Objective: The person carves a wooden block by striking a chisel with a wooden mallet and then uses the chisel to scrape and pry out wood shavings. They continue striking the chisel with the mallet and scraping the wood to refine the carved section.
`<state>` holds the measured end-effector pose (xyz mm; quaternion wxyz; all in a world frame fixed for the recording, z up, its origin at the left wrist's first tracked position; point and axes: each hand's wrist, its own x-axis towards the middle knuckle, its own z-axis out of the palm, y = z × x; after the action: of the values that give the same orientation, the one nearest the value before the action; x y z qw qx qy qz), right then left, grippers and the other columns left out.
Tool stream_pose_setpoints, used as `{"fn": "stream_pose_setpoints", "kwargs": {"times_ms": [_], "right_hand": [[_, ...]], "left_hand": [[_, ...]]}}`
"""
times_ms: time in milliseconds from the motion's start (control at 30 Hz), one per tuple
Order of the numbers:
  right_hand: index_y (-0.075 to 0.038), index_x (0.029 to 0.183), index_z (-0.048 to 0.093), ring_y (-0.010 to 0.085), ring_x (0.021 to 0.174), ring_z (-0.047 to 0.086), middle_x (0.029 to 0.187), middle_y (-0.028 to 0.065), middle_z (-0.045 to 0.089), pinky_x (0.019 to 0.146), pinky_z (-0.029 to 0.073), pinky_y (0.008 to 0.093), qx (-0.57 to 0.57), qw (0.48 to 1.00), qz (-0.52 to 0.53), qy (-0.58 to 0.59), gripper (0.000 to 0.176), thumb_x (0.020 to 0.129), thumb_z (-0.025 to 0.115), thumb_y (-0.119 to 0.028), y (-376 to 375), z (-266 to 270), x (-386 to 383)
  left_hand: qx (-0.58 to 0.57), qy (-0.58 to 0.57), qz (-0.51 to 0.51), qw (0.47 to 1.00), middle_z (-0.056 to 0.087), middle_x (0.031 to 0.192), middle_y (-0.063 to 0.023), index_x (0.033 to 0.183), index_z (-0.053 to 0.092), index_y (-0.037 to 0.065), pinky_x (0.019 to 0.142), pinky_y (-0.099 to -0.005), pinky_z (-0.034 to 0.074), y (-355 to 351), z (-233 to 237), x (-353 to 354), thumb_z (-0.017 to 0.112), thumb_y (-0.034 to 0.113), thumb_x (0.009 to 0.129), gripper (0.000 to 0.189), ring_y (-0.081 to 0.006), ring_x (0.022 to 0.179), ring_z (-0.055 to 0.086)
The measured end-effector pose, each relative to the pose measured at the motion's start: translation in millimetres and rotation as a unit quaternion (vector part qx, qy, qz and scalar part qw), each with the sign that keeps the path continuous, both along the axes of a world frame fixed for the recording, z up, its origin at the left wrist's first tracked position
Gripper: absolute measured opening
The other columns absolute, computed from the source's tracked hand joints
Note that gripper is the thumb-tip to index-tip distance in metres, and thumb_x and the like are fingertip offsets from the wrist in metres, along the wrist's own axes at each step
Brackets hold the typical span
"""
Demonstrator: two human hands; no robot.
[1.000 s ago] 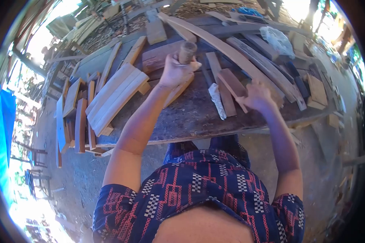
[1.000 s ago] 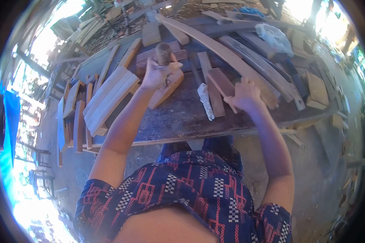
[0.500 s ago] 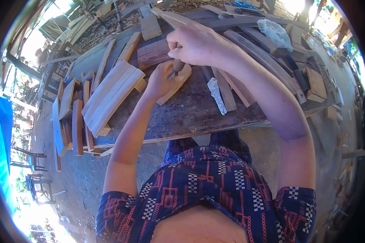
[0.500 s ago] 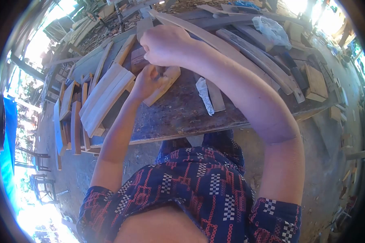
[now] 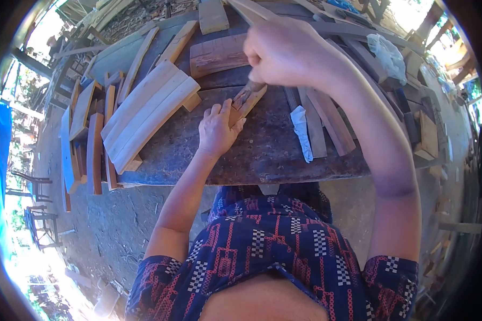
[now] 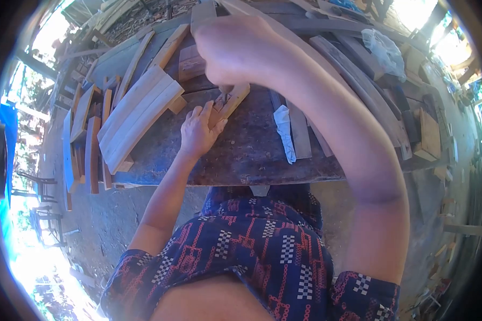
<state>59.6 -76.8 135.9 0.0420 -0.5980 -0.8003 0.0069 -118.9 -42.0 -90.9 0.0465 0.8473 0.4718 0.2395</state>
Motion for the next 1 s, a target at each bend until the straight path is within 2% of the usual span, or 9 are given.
{"fn": "stream_pose_setpoints", "kwargs": {"times_ms": [200,300,367,467,600,800,867,933,1000], "right_hand": [[-0.005,0.073,0.063,0.0314,0.062,0.059,0.068,0.0128,0.058,0.058,0.047,0.0427,0.133,0.987,0.043,0.085,0.014,0.07,0.07,-0.017,-58,-45,4],[-0.008,0.079,0.062,0.0284,0.06,0.059,0.072,0.0099,0.057,0.054,0.046,0.0401,0.127,0.986,0.001,0.103,0.012,0.071,0.07,-0.014,-82,-59,6],[-0.009,0.079,0.059,0.0231,0.056,0.061,0.072,0.0068,0.054,0.049,0.047,0.0344,0.176,0.978,0.0,0.108,0.013,0.074,0.068,-0.017,-94,-73,8],[-0.009,0.08,0.058,0.0212,0.055,0.059,0.071,0.0047,0.05,0.047,0.045,0.034,0.24,0.96,-0.018,0.142,0.013,0.075,0.068,-0.017,-111,-98,5],[-0.009,0.092,0.064,0.022,0.062,0.061,0.082,0.0065,0.059,0.052,0.049,0.0322,0.307,0.927,-0.025,0.212,0.021,0.072,0.071,-0.012,-127,-144,13],[0.003,0.094,0.067,0.0184,0.071,0.064,0.086,0.0105,0.066,0.06,0.049,0.0268,0.256,0.884,-0.073,0.383,0.02,0.075,0.072,-0.001,-124,-156,36],[0.001,0.094,0.068,0.0119,0.065,0.06,0.085,0.0064,0.065,0.054,0.046,0.0229,0.243,0.867,-0.089,0.425,0.02,0.076,0.073,-0.003,-117,-170,52],[-0.002,0.094,0.07,0.0071,0.057,0.054,0.083,0.0036,0.064,0.049,0.041,0.0194,0.081,0.766,-0.236,0.592,0.017,0.078,0.073,-0.006,-114,-177,62],[-0.004,0.096,0.069,0.0047,0.051,0.051,0.08,0.0016,0.063,0.045,0.037,0.0174,0.09,0.769,-0.227,0.591,0.018,0.079,0.072,-0.008,-116,-181,62]], "left_hand": [[-0.001,-0.011,-0.009,1.0,0.058,0.097,-0.0138,0.124,0.053,0.002,0.076,-0.0425,0.049,-1,5,0,0.07,0.034,0.076,0.06,-0.0342,0.089,0.058],[-0.004,-0.021,-0.015,1.0,0.058,0.096,-0.0133,0.124,0.053,0.002,0.076,-0.0426,0.049,0,4,1,0.071,0.033,0.075,0.06,-0.0342,0.089,0.058],[0.013,-0.019,-0.017,1.0,0.057,0.096,-0.0123,0.122,0.053,0.003,0.074,-0.0414,0.051,0,2,0,0.071,0.032,0.074,0.059,-0.034,0.087,0.058],[0.002,-0.016,-0.012,1.0,0.057,0.097,-0.0125,0.123,0.052,0.003,0.074,-0.0421,0.051,0,4,0,0.071,0.032,0.074,0.06,-0.034,0.088,0.058],[0.001,-0.015,-0.001,1.0,0.057,0.096,-0.0133,0.124,0.052,0.002,0.075,-0.0428,0.049,-1,5,0,0.071,0.033,0.075,0.061,-0.0349,0.088,0.059],[0.004,-0.016,0.014,1.0,0.057,0.096,-0.0133,0.124,0.052,0.005,0.076,-0.0432,0.049,-2,3,0,0.071,0.034,0.075,0.06,-0.0352,0.09,0.059],[-0.014,-0.03,0.001,0.999,0.057,0.1,-0.0135,0.122,0.054,0.006,0.076,-0.0444,0.05,2,3,-4,0.071,0.034,0.074,0.058,-0.0348,0.092,0.058],[-0.02,-0.037,0.0,0.999,0.057,0.1,-0.0134,0.122,0.054,0.007,0.077,-0.0444,0.05,4,2,-8,0.07,0.035,0.074,0.058,-0.0342,0.094,0.058],[-0.028,-0.052,0.003,0.998,0.057,0.101,-0.0132,0.123,0.054,0.008,0.077,-0.0444,0.05,4,0,-8,0.07,0.036,0.074,0.059,-0.0337,0.096,0.057]]}}
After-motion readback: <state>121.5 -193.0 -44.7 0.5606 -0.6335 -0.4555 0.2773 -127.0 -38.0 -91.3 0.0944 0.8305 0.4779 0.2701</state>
